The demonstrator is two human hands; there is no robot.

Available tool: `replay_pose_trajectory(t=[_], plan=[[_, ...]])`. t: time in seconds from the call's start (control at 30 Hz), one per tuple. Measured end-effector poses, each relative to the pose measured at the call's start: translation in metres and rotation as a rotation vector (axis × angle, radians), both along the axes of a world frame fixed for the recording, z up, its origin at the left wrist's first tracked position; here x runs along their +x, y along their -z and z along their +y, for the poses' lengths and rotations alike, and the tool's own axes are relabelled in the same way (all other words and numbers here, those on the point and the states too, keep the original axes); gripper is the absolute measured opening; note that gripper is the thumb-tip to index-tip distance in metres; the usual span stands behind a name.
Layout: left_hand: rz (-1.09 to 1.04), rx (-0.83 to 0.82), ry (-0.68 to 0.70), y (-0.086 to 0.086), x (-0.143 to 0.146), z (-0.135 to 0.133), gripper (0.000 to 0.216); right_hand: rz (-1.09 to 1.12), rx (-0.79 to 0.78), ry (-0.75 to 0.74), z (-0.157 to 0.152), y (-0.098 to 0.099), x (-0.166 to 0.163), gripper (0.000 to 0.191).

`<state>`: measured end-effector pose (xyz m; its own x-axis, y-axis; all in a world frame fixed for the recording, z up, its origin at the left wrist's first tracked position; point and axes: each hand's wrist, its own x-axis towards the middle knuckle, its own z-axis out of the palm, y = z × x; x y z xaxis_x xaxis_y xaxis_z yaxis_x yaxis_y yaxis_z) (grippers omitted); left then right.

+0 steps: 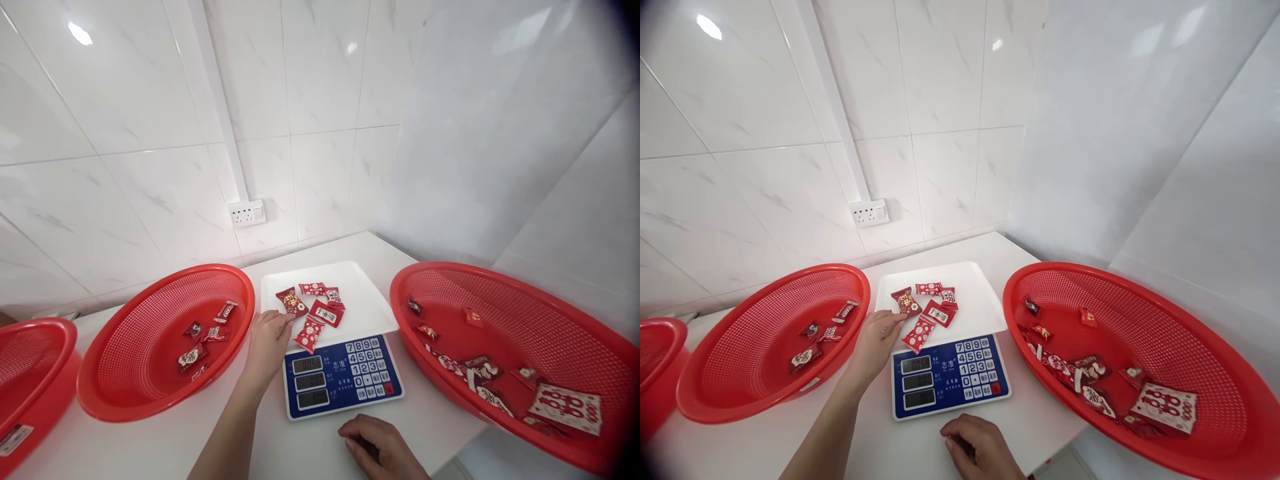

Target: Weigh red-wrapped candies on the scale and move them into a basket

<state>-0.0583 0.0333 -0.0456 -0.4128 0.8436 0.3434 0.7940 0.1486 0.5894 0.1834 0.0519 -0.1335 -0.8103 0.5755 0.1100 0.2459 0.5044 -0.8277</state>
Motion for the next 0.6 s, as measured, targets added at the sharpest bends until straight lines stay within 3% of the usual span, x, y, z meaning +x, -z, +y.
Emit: replay_pose_trajectory(t=[0.4,0.6], plan=[[-0.246,0.168,-0.181,-0.012,0.004,-0.006,0.019,0.025,-0.029,0.028,-0.001,-0.003,0.0,0.024],[-0.41,0.289,-0.204,-0.028,0.011,-0.018,0.017,0.173,-0.077,0.144,0.006,-0.031,-0.008,0.023]])
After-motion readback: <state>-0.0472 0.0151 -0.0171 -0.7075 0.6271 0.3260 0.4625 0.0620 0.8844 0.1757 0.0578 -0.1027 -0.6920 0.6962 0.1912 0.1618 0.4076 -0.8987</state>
